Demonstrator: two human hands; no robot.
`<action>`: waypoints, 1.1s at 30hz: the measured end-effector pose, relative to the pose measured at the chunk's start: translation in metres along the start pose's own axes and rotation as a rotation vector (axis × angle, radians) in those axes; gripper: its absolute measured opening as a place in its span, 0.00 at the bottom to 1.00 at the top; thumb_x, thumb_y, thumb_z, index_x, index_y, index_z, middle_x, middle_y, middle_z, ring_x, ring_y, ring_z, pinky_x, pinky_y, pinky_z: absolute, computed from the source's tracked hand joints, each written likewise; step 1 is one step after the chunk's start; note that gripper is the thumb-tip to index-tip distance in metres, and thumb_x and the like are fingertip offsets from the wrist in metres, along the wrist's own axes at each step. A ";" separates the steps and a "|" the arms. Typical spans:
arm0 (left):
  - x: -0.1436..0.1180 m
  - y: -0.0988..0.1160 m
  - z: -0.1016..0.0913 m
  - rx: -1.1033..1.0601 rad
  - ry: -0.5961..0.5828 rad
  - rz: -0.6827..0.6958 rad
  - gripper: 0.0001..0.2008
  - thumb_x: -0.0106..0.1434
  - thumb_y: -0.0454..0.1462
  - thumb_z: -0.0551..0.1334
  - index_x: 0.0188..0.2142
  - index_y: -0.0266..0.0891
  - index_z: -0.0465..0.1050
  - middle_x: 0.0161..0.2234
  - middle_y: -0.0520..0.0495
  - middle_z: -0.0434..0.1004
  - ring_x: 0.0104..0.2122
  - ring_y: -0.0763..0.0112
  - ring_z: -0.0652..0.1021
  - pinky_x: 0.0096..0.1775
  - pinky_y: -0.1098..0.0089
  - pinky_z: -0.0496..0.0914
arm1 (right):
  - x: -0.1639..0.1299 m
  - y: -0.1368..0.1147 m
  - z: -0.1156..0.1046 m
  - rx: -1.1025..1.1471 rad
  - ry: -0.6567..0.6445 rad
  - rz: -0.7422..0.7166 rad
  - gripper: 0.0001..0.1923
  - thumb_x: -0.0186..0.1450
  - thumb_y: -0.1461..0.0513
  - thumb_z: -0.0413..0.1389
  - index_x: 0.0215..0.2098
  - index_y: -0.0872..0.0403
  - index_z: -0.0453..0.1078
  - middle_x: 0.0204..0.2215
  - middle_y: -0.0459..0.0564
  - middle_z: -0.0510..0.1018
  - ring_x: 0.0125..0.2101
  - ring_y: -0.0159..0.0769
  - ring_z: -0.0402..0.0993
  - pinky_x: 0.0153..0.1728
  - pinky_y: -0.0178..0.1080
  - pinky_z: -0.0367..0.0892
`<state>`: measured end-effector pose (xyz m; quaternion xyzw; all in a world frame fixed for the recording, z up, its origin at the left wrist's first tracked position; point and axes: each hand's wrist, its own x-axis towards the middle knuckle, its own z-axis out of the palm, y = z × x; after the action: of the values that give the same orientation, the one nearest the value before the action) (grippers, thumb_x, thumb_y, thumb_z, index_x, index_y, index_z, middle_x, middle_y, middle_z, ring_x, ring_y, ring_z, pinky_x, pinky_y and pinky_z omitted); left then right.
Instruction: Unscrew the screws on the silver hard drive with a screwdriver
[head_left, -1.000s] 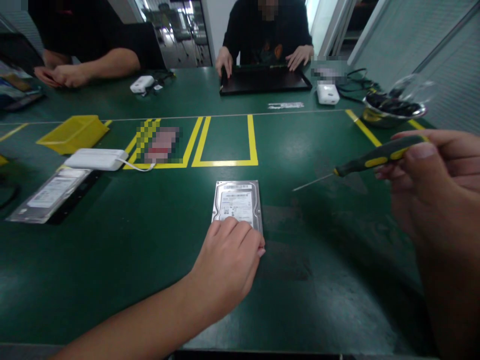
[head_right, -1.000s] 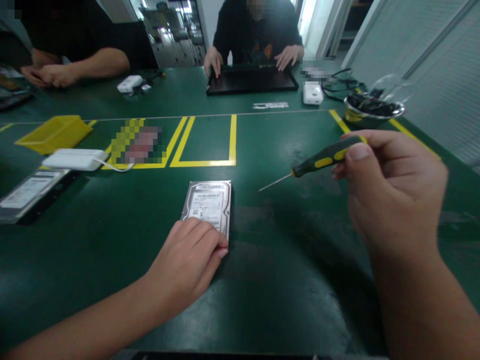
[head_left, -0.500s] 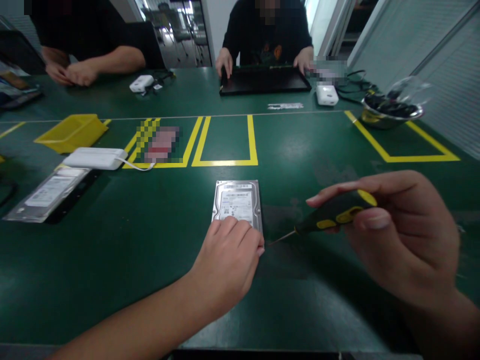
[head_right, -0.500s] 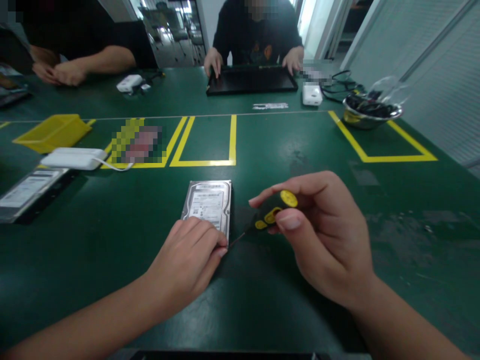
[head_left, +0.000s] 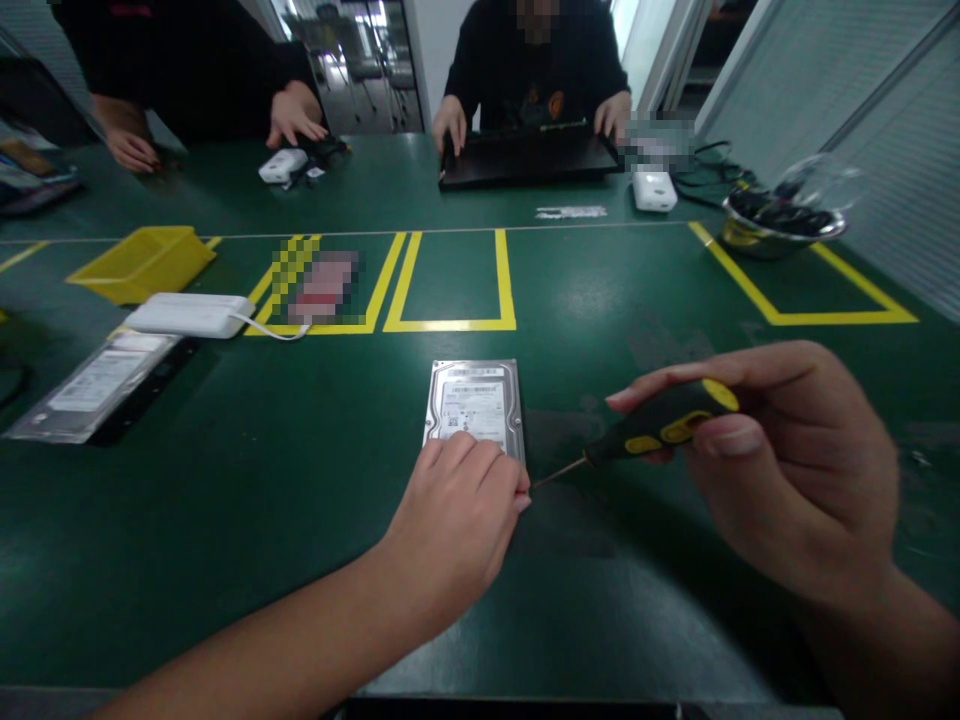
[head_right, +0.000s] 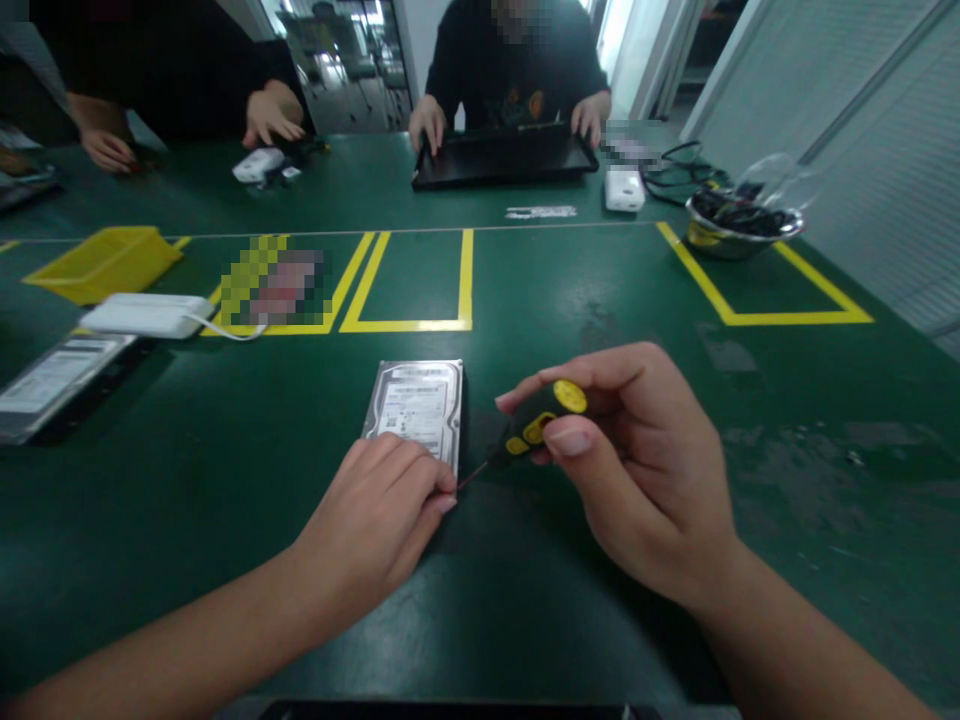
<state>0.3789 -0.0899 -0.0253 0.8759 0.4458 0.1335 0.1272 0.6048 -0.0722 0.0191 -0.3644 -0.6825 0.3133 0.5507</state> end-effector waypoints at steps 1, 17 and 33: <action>0.000 0.001 0.000 0.001 -0.001 -0.009 0.07 0.70 0.36 0.53 0.38 0.40 0.70 0.36 0.46 0.71 0.38 0.59 0.68 0.40 0.58 0.59 | 0.000 0.000 0.000 0.001 0.000 0.003 0.08 0.68 0.63 0.56 0.46 0.50 0.68 0.39 0.48 0.80 0.39 0.36 0.80 0.33 0.35 0.78; 0.002 0.005 -0.002 0.018 -0.023 -0.063 0.06 0.69 0.37 0.55 0.38 0.41 0.70 0.36 0.47 0.71 0.38 0.58 0.68 0.39 0.58 0.57 | -0.001 0.002 0.000 0.045 0.021 -0.001 0.08 0.69 0.63 0.55 0.47 0.50 0.68 0.40 0.47 0.80 0.40 0.34 0.80 0.39 0.34 0.78; 0.002 0.004 -0.002 0.018 -0.001 -0.056 0.05 0.69 0.37 0.57 0.38 0.41 0.70 0.36 0.48 0.72 0.38 0.59 0.68 0.39 0.58 0.56 | -0.002 0.001 0.001 0.017 -0.046 -0.006 0.10 0.68 0.64 0.56 0.48 0.49 0.68 0.40 0.47 0.80 0.40 0.36 0.80 0.35 0.36 0.79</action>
<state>0.3824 -0.0902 -0.0222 0.8643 0.4712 0.1256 0.1230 0.6046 -0.0733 0.0174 -0.3504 -0.6934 0.3255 0.5390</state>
